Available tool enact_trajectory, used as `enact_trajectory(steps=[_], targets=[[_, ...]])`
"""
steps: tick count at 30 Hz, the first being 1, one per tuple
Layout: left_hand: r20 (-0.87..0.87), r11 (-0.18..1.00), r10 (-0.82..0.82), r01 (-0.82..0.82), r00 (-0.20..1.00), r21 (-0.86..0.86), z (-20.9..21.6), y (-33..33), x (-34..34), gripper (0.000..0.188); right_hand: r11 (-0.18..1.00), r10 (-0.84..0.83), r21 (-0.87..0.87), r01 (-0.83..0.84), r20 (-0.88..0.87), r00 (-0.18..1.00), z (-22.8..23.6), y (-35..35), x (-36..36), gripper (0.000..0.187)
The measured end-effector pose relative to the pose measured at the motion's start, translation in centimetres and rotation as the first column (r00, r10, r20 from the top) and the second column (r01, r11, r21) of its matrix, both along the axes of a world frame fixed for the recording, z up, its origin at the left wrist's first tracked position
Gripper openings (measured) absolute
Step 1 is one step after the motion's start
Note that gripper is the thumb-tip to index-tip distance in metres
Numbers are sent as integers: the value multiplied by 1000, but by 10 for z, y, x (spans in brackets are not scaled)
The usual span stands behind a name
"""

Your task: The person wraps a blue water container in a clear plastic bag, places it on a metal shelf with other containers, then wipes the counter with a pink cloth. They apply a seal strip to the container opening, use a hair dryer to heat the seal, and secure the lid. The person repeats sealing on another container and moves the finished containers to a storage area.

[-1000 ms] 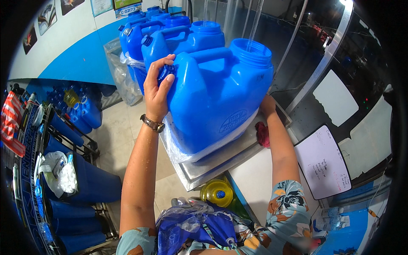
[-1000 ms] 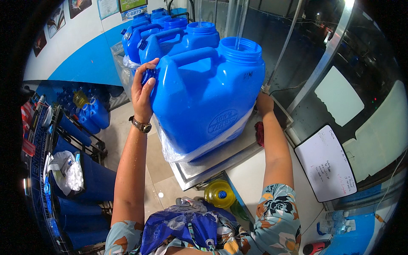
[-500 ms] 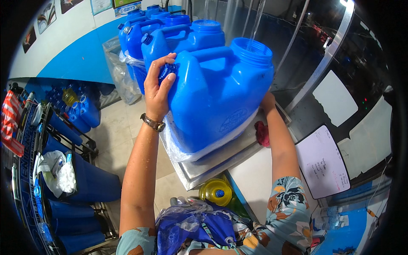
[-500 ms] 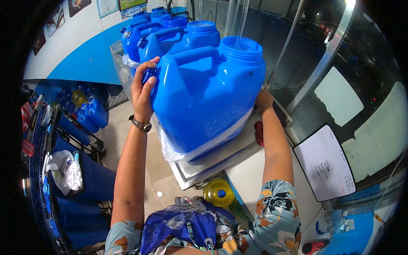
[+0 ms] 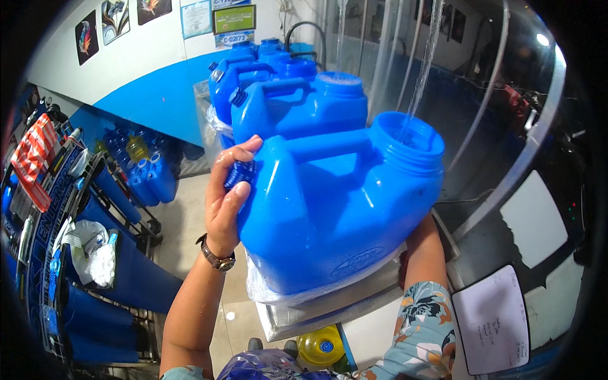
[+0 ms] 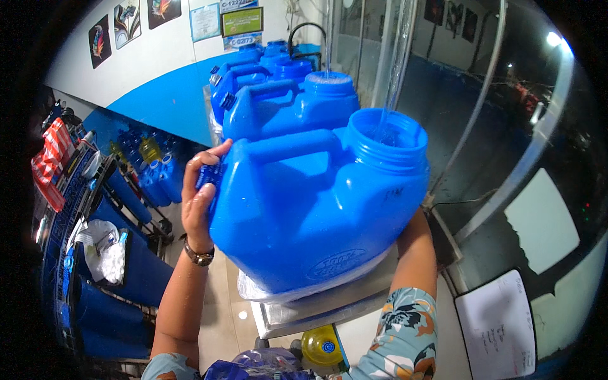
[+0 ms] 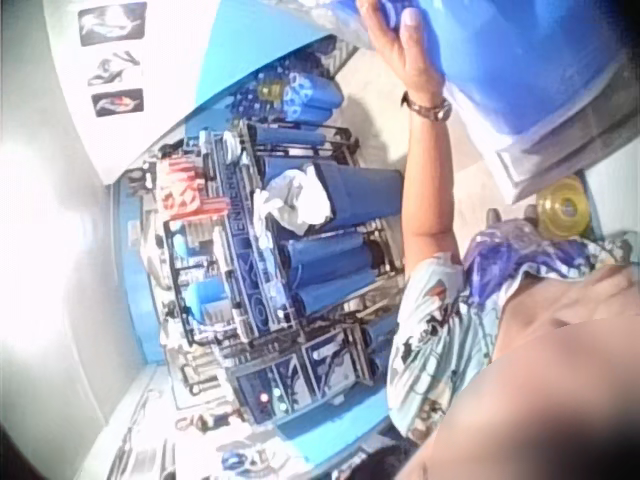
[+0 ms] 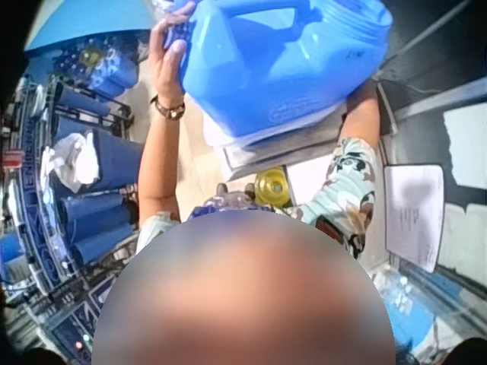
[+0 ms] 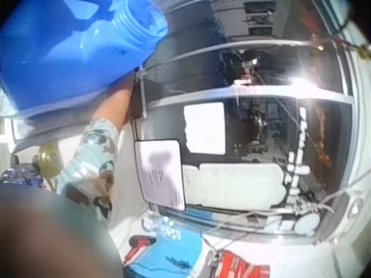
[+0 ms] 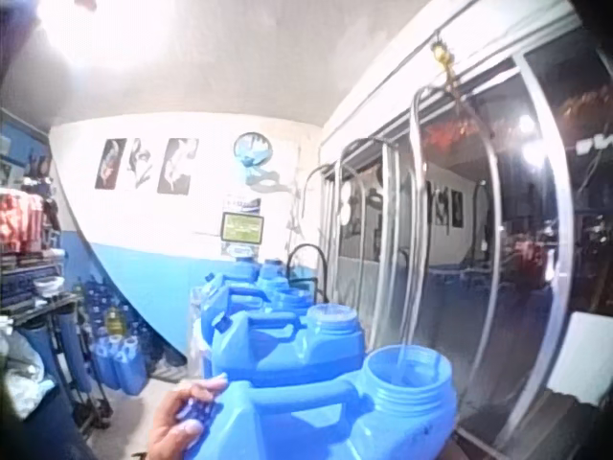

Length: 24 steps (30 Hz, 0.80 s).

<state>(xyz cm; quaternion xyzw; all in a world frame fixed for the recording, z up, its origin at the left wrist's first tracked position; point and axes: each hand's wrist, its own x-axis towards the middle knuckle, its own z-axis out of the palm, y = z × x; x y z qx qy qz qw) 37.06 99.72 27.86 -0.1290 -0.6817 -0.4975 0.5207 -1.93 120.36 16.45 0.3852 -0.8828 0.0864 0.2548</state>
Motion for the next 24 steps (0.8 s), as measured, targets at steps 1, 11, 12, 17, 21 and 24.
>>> enact_trajectory(steps=[1, 11, 12, 17, 21, 24], targets=[[0, 1000, -13, 13, 1000, 16, -2, -1, 0, 44, 1000, 19, -23, -19, 3, 1000, 3, -4, 0, 17], [-1, 996, -35, 35, 999, 77, -6, -3, 1, 46, 988, 98, -125, -94, 29, 995, 8, 3, 15, 16], [1, 997, -32, 32, 999, 72, -6, -3, 1, 45, 985, 106, -140, -101, 31, 994, 9, 4, 17, 16], [15, 998, -15, 14, 1000, 66, -5, -4, 2, 46, 940, 215, -279, -195, 42, 976, 10, 21, 23, 16], [4, 999, 1, -1, 1000, 44, -9, -5, 1, 47, 891, 273, -391, -232, 51, 961, -14, 57, 34, 16], [-10, 999, 8, -8, 1000, 53, -6, -4, -2, 45, 998, -24, -59, 17, -116, 993, -44, 82, 45, 22]])
